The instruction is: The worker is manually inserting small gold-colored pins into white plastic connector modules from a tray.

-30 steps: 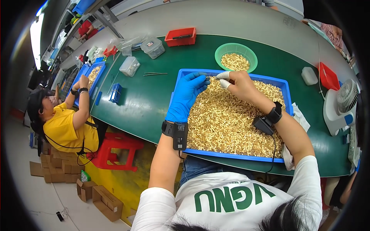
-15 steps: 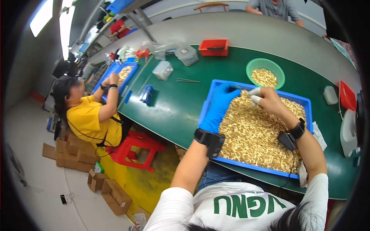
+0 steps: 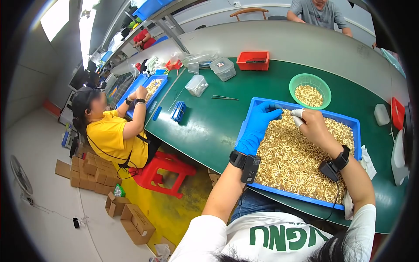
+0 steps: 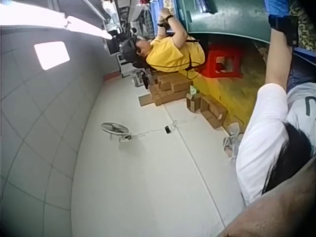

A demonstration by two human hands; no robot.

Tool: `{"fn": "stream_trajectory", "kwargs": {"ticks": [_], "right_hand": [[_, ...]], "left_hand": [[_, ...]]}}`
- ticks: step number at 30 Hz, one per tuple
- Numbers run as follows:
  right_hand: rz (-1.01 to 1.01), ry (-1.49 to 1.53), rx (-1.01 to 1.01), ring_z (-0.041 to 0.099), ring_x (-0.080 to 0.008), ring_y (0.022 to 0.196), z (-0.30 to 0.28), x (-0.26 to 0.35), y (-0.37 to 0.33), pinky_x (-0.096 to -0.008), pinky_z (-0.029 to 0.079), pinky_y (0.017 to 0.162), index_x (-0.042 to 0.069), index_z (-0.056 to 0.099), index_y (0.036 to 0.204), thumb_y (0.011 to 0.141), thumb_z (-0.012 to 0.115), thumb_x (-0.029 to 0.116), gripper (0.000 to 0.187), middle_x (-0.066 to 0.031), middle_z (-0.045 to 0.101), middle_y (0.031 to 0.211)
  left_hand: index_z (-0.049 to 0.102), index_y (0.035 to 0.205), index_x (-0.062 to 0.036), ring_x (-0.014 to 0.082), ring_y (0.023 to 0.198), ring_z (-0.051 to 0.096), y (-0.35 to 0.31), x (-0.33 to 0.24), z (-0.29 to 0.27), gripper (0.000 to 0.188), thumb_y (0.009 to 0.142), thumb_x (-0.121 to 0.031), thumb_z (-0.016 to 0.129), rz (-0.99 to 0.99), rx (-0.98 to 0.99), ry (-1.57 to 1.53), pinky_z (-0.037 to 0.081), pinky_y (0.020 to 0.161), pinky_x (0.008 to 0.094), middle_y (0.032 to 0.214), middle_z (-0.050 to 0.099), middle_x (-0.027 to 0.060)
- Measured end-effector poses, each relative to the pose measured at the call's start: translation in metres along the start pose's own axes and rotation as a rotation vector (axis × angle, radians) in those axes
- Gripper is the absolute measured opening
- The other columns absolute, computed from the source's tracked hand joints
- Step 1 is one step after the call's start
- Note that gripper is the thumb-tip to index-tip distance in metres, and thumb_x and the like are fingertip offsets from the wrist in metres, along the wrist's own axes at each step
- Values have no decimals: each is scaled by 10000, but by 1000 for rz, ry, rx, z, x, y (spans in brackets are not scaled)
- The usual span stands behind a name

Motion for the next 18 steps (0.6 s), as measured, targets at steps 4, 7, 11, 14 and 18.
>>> {"fn": "stream_trajectory", "kwargs": {"ticks": [4,7,11,14,18], "right_hand": [[22,-57,8,572,-309,615,1,-5,1,-381,450,548,16,639,877,736,639,61,148,-136,599,703],[84,15,6,570,-287,651,-1,-9,1,-373,448,567,22,642,869,729,644,45,142,-121,589,737],[-38,-104,-46,551,-275,698,-10,3,6,-365,440,593,26,646,846,713,658,41,134,-112,559,759],[-50,-134,-42,543,-267,711,-11,3,5,-355,434,601,27,640,846,702,663,20,146,-100,549,760],[-53,-127,-45,532,-265,714,-9,0,4,-355,427,603,28,626,840,692,668,9,155,-96,541,756]], "left_hand": [[595,928,-20,140,730,594,-1,9,1,151,824,-128,606,-73,-51,17,487,700,261,811,619,63],[592,935,-18,135,711,590,-2,11,-1,182,842,-175,592,-98,-26,14,486,691,258,805,618,59],[605,901,-17,122,675,583,-4,10,5,209,858,-218,568,-104,3,-8,479,650,249,770,616,54],[613,872,-16,115,653,577,-5,7,8,222,861,-232,560,-96,6,-11,473,622,245,742,611,50],[612,858,-18,110,639,566,-4,7,6,231,863,-244,564,-93,-4,40,465,605,241,723,601,40]]}}
Point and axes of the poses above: each hand's wrist, its own y-axis towards the middle knuckle, its own z-axis out of the palm, x = y × z, the point moved 7 cm from there along y, towards the middle knuckle
